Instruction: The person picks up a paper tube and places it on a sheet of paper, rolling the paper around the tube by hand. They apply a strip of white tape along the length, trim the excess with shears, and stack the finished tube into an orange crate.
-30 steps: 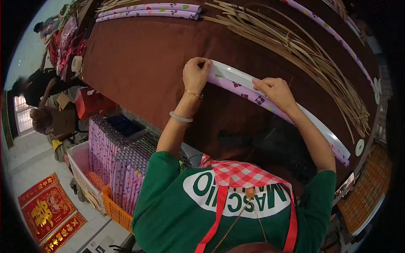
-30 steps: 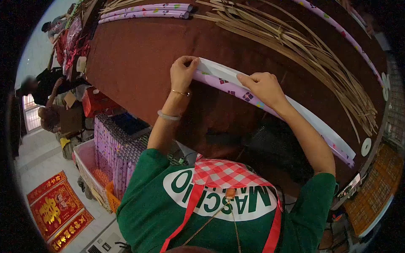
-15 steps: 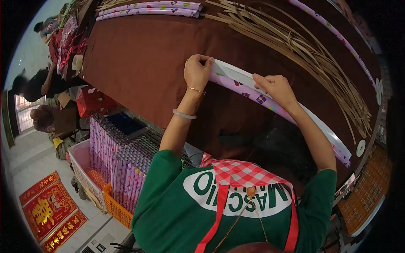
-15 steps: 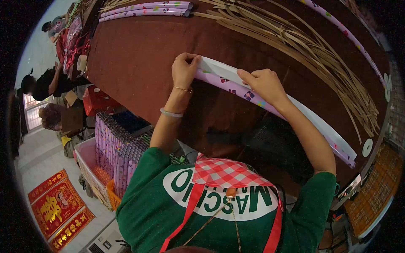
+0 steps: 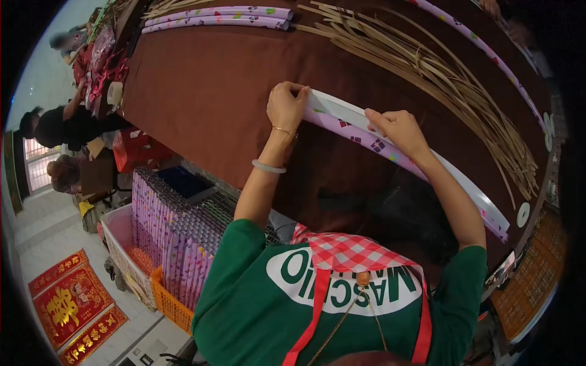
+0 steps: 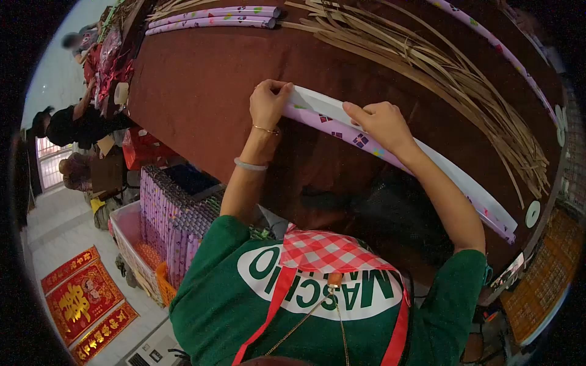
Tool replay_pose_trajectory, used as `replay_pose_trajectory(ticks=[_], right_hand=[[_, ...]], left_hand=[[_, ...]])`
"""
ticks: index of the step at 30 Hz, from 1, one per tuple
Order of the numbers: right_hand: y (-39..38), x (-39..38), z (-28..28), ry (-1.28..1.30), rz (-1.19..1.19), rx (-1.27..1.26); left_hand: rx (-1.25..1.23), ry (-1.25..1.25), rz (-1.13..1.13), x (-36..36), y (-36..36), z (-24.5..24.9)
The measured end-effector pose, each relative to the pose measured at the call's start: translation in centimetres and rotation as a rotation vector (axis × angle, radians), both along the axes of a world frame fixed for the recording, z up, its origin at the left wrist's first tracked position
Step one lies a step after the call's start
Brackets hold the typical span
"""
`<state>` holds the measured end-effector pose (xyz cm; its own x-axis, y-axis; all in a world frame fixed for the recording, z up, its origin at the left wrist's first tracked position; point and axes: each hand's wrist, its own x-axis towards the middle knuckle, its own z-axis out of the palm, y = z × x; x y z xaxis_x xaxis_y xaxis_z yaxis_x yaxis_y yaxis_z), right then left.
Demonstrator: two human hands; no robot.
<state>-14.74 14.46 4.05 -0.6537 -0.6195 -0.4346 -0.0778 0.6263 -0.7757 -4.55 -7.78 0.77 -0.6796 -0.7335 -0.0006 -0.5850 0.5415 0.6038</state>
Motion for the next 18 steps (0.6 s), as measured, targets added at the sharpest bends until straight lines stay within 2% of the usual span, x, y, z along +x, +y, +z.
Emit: replay_pose_trajectory(ticks=[14,16,18], right_hand=[[1.6,-0.7,2.2,-0.004,0.045,0.102],[3.0,-0.4,1.8,0.021,0.003,-0.004],[4.1,-0.6,2.6,0.011,0.012,0.032]], left_hand=[[0.023,-0.061,0.008,-0.6,0.4,1.2],[-0.02,-0.026,-0.013,-0.4,0.1,0.6],[0.001,-0.04,-0.015,-0.5,-0.1,0.3]])
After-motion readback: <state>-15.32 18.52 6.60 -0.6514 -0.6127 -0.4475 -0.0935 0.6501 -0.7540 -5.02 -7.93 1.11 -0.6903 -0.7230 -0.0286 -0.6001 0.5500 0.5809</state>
